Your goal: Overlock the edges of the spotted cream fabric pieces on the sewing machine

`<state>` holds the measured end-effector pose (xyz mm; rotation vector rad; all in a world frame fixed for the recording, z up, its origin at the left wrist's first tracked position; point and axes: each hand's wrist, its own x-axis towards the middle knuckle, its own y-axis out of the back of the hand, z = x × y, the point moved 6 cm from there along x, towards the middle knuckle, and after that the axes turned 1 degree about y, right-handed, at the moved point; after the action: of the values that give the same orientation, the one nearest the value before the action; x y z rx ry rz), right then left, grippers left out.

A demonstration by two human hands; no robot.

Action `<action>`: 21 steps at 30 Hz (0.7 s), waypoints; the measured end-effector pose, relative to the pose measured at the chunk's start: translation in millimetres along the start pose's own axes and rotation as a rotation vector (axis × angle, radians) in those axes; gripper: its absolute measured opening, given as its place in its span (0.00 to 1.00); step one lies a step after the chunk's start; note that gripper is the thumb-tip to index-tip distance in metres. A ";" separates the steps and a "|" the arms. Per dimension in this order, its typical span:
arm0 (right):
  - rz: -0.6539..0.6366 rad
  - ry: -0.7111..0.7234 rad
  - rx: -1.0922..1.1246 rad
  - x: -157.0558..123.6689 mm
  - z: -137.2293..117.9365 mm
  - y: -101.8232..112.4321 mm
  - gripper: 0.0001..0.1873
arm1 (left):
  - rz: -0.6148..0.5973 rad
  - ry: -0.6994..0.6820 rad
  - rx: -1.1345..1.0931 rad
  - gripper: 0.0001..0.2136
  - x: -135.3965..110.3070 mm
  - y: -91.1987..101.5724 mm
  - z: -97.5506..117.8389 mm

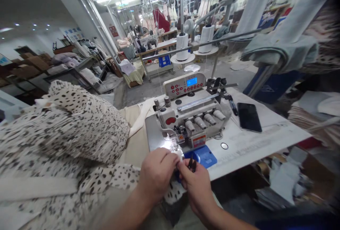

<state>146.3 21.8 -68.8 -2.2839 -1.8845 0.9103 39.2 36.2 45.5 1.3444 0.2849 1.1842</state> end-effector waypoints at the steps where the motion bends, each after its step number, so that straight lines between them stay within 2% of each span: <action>1: -0.005 -0.015 0.017 0.0 -0.6 -0.8 0.22 | -0.012 -0.042 -0.014 0.08 -3.5 -0.6 4.4; 4: -0.066 -0.034 0.044 0.2 -2.3 -2.4 0.22 | -0.037 -0.111 -0.016 0.14 -13.3 -2.7 14.1; 6: -0.114 -0.019 0.022 0.8 -3.4 1.4 0.22 | -0.005 -0.121 0.040 0.16 -18.4 -4.2 16.7; 9: -0.172 0.056 -0.089 2.3 -11.1 16.4 0.22 | 0.085 -0.148 0.154 0.15 -24.2 -7.9 18.2; 13: -0.292 0.121 -0.226 4.4 -34.5 39.0 0.25 | 0.164 -0.194 0.213 0.14 -29.4 -11.9 17.6; 16: -0.385 0.178 -0.437 6.1 -56.4 47.3 0.26 | 0.178 -0.195 0.232 0.13 -31.0 -11.9 16.8; 21: -0.458 0.477 -0.879 4.7 -89.7 37.6 0.19 | 0.223 -0.148 0.255 0.07 -28.7 -9.6 17.7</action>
<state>221.2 45.5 -11.1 -1.9040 -2.6526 -0.5838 44.5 5.4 29.6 1.7138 0.1871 1.2541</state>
